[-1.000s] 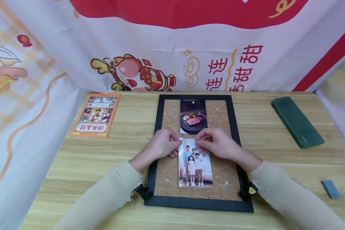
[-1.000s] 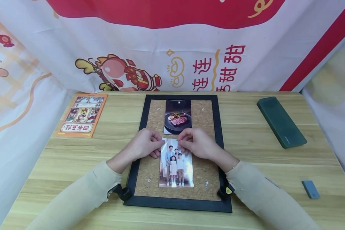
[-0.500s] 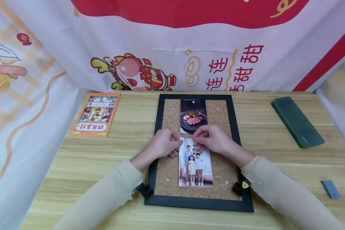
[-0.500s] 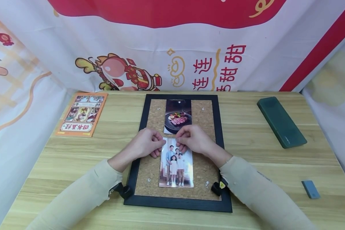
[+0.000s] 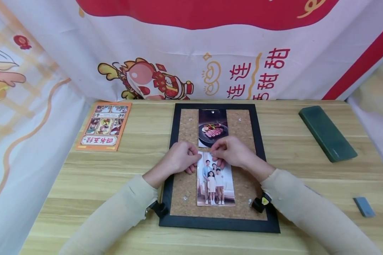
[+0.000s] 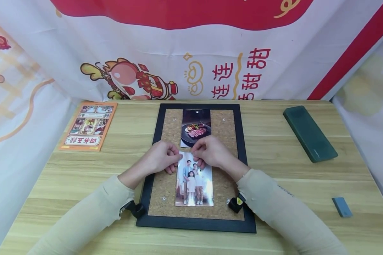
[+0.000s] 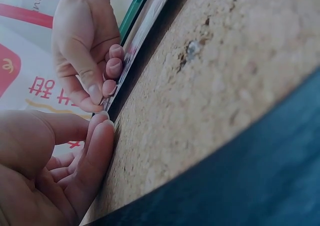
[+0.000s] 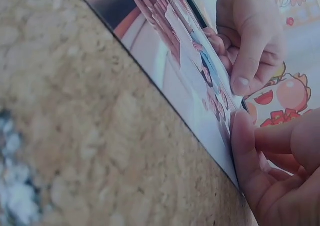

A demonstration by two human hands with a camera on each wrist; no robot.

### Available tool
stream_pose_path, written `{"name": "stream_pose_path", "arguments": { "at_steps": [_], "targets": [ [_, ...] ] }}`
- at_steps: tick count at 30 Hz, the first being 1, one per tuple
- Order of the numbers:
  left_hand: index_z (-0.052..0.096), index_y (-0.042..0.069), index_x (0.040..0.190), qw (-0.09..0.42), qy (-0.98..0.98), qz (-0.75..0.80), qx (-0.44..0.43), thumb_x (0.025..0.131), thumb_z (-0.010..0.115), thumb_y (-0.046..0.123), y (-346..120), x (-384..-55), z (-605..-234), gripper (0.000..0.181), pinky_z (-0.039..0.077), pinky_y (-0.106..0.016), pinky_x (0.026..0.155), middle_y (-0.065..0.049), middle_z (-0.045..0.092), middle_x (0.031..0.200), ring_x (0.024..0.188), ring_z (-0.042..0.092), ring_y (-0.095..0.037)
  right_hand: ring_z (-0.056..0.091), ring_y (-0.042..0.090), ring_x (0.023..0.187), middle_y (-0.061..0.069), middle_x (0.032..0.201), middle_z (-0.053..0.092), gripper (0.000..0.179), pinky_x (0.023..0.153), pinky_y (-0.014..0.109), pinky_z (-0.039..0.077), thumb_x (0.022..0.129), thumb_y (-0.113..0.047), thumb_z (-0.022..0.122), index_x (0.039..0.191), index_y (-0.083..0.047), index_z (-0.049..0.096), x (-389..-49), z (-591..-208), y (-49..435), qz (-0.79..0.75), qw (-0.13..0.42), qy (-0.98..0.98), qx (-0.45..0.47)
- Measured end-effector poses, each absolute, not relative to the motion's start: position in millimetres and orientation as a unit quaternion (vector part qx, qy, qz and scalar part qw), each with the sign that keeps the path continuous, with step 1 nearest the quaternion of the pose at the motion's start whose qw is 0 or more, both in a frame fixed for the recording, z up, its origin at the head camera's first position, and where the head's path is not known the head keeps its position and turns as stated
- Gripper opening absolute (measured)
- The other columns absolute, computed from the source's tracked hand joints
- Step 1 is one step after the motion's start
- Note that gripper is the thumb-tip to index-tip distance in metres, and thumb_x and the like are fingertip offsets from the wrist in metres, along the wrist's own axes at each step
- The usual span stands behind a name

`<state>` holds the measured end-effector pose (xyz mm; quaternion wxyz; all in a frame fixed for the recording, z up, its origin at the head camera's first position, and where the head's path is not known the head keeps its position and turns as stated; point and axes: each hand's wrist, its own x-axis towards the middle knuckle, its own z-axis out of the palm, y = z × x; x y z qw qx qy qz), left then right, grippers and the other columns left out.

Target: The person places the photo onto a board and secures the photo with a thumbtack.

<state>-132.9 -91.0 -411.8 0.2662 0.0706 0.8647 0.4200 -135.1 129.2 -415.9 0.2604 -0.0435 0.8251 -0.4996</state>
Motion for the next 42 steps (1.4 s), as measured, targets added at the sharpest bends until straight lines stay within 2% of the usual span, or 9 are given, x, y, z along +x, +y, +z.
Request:
{"name": "stream_pose_path", "arguments": {
  "at_steps": [8, 15, 31, 42],
  "targets": [
    [0.072, 0.004, 0.096, 0.258, 0.868, 0.418, 0.077, 0.105, 0.07, 0.013, -91.3, -132.5, -412.3, 0.013, 0.061, -0.03, 0.052, -0.006, 0.074, 0.071, 0.051, 0.068, -0.013, 0.067, 0.016, 0.061, 0.011, 0.081, 0.071, 0.01, 0.057, 0.031, 0.061, 0.106, -0.002, 0.065, 0.104, 0.001, 0.074, -136.8, -411.3, 122.4, -0.48, 0.268, 0.835, -0.036],
    [0.072, 0.005, 0.096, 0.263, 0.867, 0.417, 0.08, 0.106, 0.069, 0.014, -91.0, -132.7, -412.7, 0.013, 0.061, -0.03, 0.052, -0.006, 0.074, 0.071, 0.052, 0.068, -0.013, 0.063, 0.018, 0.057, 0.01, 0.077, 0.067, 0.012, 0.053, 0.032, 0.059, 0.107, -0.002, 0.062, 0.107, 0.0, 0.074, -137.8, -409.2, 124.9, -0.458, 0.271, 0.845, -0.05],
    [0.072, 0.004, 0.098, 0.271, 0.865, 0.416, 0.077, 0.105, 0.07, 0.014, -91.4, -135.0, -414.6, 0.013, 0.062, -0.03, 0.053, -0.007, 0.074, 0.075, 0.053, 0.069, -0.014, 0.061, 0.017, 0.053, 0.009, 0.074, 0.066, 0.007, 0.049, 0.031, 0.056, 0.107, -0.003, 0.061, 0.104, -0.001, 0.067, -141.3, -409.3, 120.0, -0.438, 0.285, 0.851, -0.043],
    [0.072, 0.004, 0.097, 0.267, 0.866, 0.414, 0.083, 0.106, 0.07, 0.015, -92.6, -135.2, -415.2, 0.013, 0.061, -0.03, 0.051, -0.006, 0.073, 0.074, 0.052, 0.068, -0.013, 0.061, 0.017, 0.05, 0.009, 0.072, 0.066, 0.007, 0.048, 0.031, 0.055, 0.108, -0.006, 0.062, 0.106, -0.002, 0.067, -141.6, -409.7, 122.0, -0.421, 0.289, 0.859, -0.042]
  ]
}}
